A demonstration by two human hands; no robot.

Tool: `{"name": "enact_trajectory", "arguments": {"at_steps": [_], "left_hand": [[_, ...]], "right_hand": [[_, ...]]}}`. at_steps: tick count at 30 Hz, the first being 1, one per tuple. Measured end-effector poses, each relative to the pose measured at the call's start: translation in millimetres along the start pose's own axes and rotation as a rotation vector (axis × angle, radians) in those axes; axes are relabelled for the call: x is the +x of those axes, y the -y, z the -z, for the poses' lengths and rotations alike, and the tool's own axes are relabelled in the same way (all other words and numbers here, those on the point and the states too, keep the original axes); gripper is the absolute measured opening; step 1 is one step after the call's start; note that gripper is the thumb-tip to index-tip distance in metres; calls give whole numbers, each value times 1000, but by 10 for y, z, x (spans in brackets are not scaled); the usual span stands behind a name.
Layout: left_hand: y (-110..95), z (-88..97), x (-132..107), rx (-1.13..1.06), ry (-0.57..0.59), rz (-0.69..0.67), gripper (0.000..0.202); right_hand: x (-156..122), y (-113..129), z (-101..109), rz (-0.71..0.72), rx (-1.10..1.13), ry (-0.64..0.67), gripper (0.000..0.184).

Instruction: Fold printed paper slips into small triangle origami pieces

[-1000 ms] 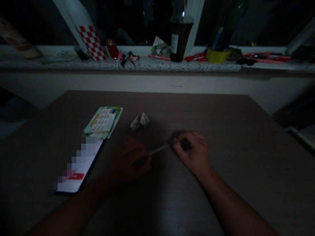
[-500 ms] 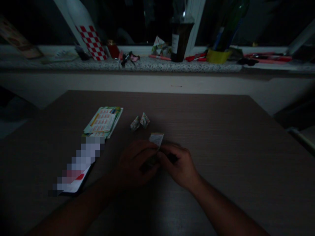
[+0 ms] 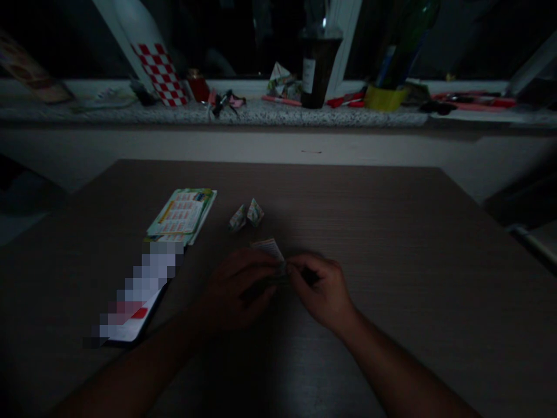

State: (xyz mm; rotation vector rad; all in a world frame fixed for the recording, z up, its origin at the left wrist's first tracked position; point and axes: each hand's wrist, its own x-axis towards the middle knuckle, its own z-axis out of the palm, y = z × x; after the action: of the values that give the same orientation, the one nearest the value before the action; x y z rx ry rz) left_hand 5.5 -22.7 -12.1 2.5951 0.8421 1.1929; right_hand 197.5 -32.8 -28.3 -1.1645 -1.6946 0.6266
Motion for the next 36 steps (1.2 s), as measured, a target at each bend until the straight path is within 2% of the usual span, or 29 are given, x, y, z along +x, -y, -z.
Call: {"name": "enact_trajectory", "arguments": {"at_steps": [4, 6, 8, 13, 19, 24, 29, 36], "left_hand": [[13, 16, -1, 118, -155, 124, 40], [26, 17, -4, 133, -174, 197, 46], [35, 13, -7, 122, -149, 225, 42], [26, 0, 0, 88, -115, 206, 12], [18, -21, 6, 86, -67, 176, 8], [-16, -21, 44, 114, -52, 42, 5], [-33, -5, 63, 150, -18, -87, 4], [9, 22, 48, 114, -54, -72, 5]], "right_hand": [[2, 16, 36, 83, -88, -46, 9], [8, 40, 55, 156, -127, -58, 9], [14, 65, 70, 240, -145, -58, 9], [20, 82, 81, 361, -173, -63, 13], [38, 55, 104, 425, -213, -66, 17], [52, 82, 90, 516, -253, -22, 18], [61, 99, 78, 456, -342, -67, 13], [117, -41, 217, 312, -429, -130, 10]]}}
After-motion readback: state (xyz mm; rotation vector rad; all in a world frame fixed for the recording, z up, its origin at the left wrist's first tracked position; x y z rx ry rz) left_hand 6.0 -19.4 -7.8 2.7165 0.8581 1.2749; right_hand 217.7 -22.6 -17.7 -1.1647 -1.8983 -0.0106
